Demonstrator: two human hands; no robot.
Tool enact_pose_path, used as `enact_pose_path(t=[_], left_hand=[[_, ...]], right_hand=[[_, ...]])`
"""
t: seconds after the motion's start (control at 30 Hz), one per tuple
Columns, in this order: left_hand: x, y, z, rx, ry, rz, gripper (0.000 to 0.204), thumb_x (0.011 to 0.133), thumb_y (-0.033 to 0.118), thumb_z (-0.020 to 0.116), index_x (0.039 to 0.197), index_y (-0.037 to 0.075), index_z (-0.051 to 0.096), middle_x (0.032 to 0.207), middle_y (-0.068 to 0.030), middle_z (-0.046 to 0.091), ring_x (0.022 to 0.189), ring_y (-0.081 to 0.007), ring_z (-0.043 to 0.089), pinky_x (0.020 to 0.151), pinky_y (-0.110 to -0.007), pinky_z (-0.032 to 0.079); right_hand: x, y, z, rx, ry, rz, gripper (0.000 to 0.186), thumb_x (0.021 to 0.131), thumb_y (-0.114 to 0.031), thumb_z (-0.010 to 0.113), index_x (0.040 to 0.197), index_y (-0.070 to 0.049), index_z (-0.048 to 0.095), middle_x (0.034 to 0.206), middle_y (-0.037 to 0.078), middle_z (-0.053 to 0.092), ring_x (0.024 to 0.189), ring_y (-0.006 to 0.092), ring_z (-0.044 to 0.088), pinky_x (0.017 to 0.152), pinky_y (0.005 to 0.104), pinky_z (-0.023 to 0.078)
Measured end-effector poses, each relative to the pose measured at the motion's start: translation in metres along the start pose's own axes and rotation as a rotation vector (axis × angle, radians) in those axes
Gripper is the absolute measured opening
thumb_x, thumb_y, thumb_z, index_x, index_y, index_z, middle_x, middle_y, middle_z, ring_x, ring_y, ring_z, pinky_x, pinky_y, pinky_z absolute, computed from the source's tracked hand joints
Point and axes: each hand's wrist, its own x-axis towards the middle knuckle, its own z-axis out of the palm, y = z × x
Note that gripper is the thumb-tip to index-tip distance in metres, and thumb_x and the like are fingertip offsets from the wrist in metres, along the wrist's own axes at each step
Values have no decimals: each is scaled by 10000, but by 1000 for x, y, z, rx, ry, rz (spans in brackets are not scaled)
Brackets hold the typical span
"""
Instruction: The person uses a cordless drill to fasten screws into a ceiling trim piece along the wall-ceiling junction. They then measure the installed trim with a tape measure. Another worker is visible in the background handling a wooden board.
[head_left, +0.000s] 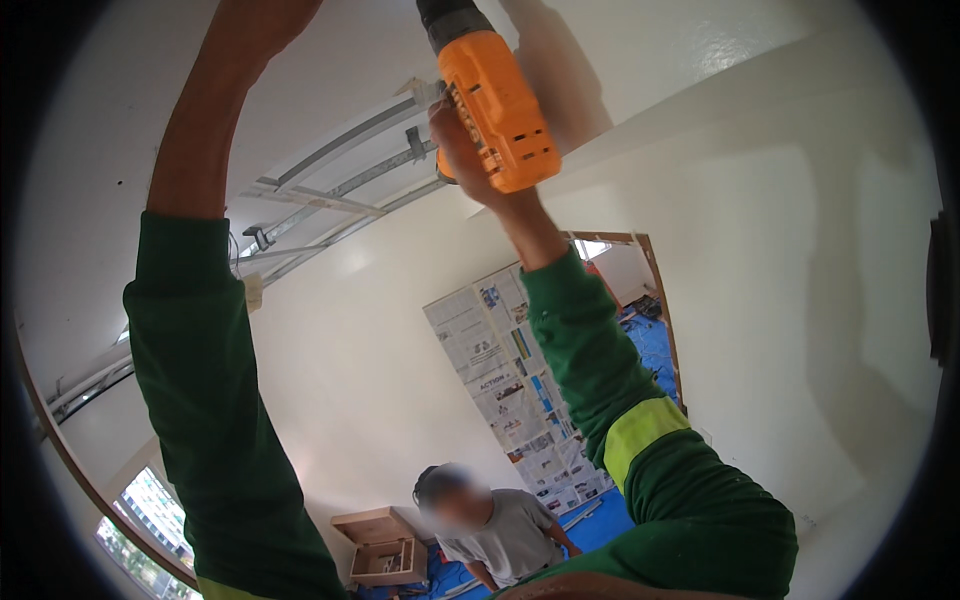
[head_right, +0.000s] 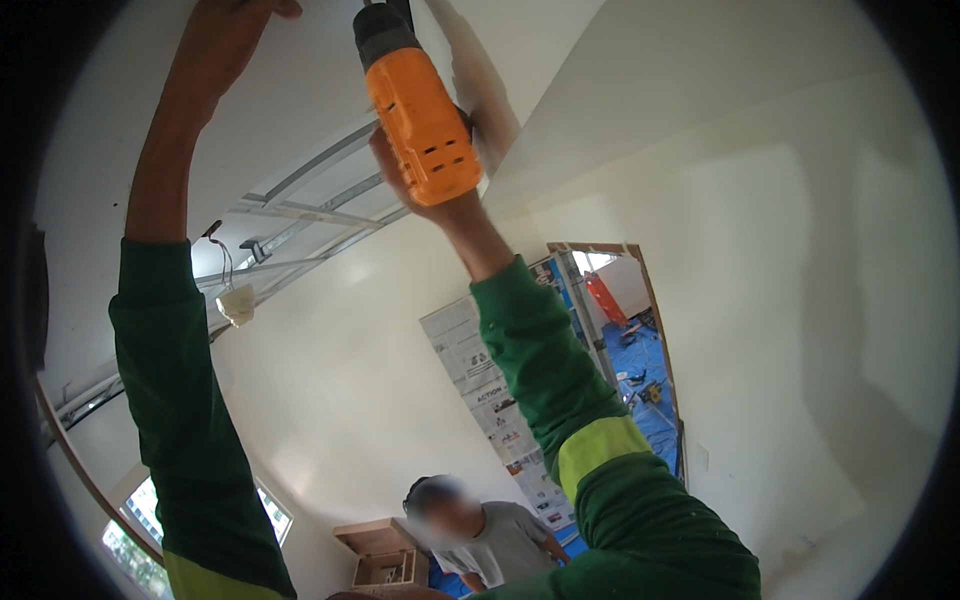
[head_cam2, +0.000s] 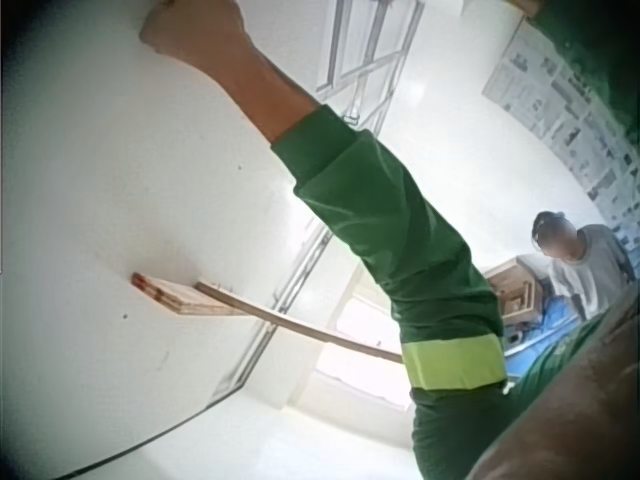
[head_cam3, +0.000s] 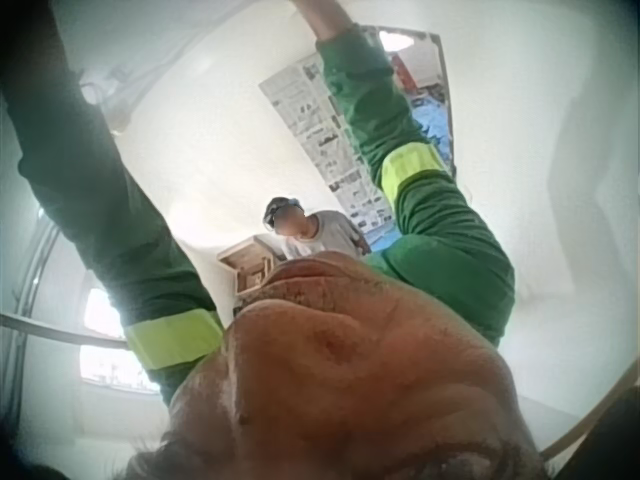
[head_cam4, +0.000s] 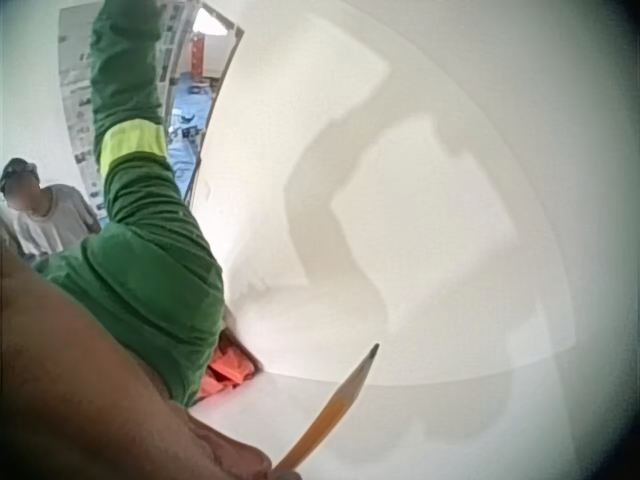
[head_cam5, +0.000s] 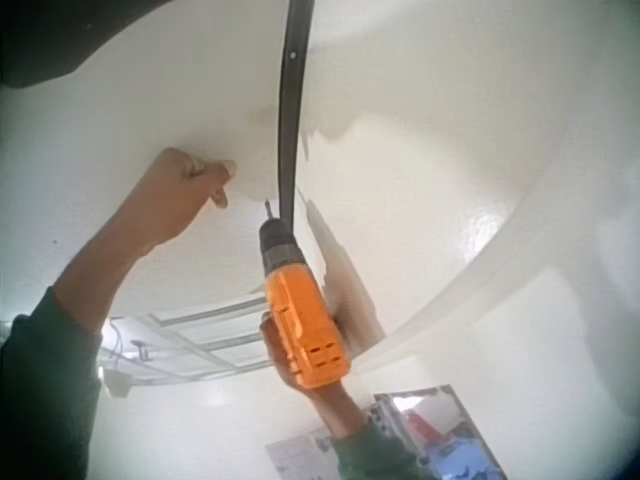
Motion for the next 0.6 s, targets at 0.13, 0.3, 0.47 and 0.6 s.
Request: enact_pose_path(t=[0.13, 0.3, 0.47, 0.6], left_hand=[[-10, -1, -4, -2, -8, 44, 518, 1030, 445, 643, 874, -21, 807, 1070, -224, 772, 998, -338, 707, 973, -415, 510], [1, -9, 0, -43, -26, 73, 529, 1030, 435, 648, 833, -35, 792, 1049, -224, 773, 974, -333, 708, 943, -406, 517], [4, -16, 1, -103, -24, 86, 519, 1028, 417, 655, 803, -33, 782, 897, -214, 749, 860, -314, 696, 866, -419, 526], [2, -8, 2, -95, -17, -17, 508, 1022, 409, 655, 798, -29, 781, 788, -205, 719, 767, -300, 686, 809, -419, 531]], right_hand=[[-5, 10, -4, -29, -87, 43, 132, 974, -163, 736, 1062, -87, 672, 911, 11, 681, 834, 161, 656, 750, 350, 542], [-5, 8, -3, -203, -90, 108, 218, 968, -187, 774, 1137, -78, 691, 960, 21, 725, 895, 192, 703, 839, 353, 582], [1, -4, -4, -99, -62, 108, 189, 976, -215, 753, 1085, -79, 679, 861, 1, 698, 771, 148, 683, 747, 322, 587], [2, -7, -1, 99, -24, 197, 206, 949, -148, 730, 1114, -64, 639, 829, 2, 636, 721, 94, 633, 666, 290, 561]])
